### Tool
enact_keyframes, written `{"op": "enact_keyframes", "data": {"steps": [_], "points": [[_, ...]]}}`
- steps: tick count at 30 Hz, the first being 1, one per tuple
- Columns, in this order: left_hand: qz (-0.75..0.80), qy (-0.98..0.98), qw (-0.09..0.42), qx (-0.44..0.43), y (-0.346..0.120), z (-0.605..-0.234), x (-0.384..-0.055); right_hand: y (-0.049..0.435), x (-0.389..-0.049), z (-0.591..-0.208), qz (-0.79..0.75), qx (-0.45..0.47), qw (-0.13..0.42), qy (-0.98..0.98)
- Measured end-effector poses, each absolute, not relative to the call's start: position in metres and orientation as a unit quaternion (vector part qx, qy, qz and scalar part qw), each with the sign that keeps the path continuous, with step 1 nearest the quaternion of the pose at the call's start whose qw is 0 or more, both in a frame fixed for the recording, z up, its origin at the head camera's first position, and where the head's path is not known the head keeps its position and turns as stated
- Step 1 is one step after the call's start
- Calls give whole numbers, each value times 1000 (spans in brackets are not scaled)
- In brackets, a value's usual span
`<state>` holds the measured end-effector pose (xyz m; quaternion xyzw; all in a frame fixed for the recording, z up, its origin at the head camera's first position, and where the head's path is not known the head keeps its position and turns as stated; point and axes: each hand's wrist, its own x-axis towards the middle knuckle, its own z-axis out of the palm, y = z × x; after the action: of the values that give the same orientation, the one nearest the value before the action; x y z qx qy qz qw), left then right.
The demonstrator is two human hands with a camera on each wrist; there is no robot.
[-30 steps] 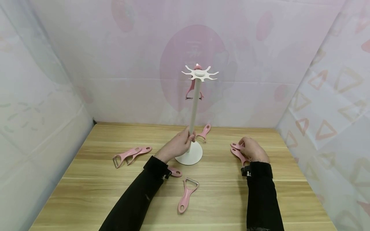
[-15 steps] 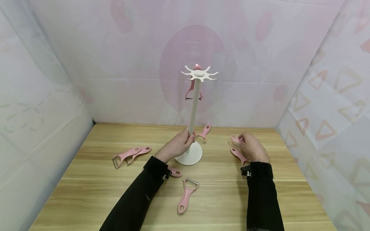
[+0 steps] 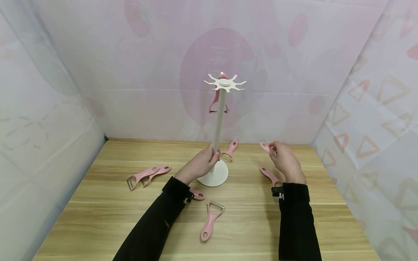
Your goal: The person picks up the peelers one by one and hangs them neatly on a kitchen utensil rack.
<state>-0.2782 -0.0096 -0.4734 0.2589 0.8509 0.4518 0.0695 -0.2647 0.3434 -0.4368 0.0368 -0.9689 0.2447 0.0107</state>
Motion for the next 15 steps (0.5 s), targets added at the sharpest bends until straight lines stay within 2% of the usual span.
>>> {"op": "enact_keyframes", "data": {"steps": [15], "points": [[454, 856, 71, 239, -7, -471, -275, 330, -260, -421, 261, 44, 88, -960]]}}
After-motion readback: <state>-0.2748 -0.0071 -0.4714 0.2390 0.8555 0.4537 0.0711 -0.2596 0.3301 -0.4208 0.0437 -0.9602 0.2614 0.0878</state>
